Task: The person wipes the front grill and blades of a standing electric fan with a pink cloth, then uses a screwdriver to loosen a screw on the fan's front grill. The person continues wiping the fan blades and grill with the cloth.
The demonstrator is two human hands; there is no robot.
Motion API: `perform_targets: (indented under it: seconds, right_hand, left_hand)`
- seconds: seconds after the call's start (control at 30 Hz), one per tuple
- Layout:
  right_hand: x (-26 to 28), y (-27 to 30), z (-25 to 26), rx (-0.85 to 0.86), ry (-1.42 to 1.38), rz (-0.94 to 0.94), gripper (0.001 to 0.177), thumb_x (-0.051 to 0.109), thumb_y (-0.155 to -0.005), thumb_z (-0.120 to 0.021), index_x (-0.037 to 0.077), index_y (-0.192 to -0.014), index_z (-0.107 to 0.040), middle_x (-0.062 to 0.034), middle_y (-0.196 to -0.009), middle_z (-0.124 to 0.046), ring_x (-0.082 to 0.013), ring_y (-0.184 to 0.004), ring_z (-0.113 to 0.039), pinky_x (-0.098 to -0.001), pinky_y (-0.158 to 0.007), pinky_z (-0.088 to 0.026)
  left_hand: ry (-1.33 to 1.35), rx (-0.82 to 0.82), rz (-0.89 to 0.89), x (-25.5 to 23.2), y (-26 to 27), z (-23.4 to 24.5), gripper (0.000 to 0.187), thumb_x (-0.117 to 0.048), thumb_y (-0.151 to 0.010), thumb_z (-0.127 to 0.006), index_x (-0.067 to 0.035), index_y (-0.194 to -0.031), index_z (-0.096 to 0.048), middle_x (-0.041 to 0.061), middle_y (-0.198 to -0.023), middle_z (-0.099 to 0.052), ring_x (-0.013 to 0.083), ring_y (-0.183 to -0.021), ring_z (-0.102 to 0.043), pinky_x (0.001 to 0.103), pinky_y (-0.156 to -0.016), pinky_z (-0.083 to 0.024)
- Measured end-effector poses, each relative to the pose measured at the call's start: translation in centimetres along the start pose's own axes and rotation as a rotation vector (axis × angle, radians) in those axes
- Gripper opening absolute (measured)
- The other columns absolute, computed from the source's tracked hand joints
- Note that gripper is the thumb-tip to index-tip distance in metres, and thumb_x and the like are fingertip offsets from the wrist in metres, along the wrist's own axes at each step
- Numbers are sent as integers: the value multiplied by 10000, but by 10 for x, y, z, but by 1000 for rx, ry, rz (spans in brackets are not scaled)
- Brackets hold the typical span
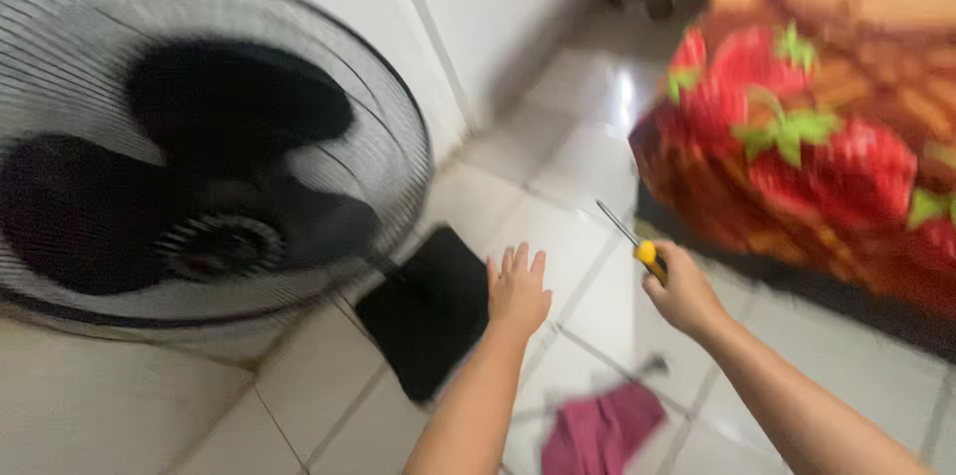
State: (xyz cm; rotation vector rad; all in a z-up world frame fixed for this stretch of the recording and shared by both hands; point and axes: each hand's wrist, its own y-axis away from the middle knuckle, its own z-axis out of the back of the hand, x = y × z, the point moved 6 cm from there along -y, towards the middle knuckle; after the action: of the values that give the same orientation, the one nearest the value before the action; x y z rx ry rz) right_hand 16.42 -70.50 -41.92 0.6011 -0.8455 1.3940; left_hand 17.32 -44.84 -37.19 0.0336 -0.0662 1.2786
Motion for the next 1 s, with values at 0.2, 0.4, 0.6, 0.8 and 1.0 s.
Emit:
perform_targets:
  seconds: [0.2, 0.4, 0.6, 0.8, 1.0]
  right_hand:
    - [-74, 60, -44, -1, -81, -112, 443, 136, -848, -653, 57, -1277, -575, -200, -1223, -634, -358, -1137, -625, -423, -981, -488]
    - [-128, 103, -57, -11, -53, -277, 477, 163, -871, -655, 66, -1324, -544, -185, -1299, -611, -351, -1137, -630, -419, -964, -502]
    - [-155, 112, -98, 87, -63, -375, 502, 167, -888, -643, 86, -1366, -510, -177, -1284, -620, -331, -1132, -641, -421, -955, -509]
    - [-132, 89, -146, 153, -82, -335, 487, 172, -891, -663, 72, -1340, -503, -168, -1143, -675, -301, -1066, -678, -402, -936, -513]
    - [-55, 75, -203, 236, -592, -443, 528, 231, -969, -573, 150, -1440, -349, -57, -889, -560, -231, -772, -568, -385, -659, -534]
  left_hand:
    - [147, 803, 279, -43, 54, -230, 619, -598, -893, -728, -134, -1301, -686, 116, -1340, -674, 305, -1242, -643, 486, -1019, -504]
    - [132, 852, 480, -38, 111, -384, 510, -477, -873, -772, -148, -1250, -669, 59, -1306, -680, 267, -1210, -667, 430, -958, -566]
    - [234, 686, 260, -42, 110, -431, 261, -199, -921, -624, -101, -1123, -757, 168, -1166, -736, 347, -1115, -702, 497, -993, -525]
    - [1054, 33, 331, -20, 35, -344, 364, -256, -910, -539, -45, -1179, -664, 224, -1144, -676, 369, -1095, -626, 432, -957, -494]
    - [1824, -137, 580, 13, 0, -249, 307, -209, -974, -380, -35, -1032, -626, 107, -975, -660, 225, -913, -612, 366, -865, -514]
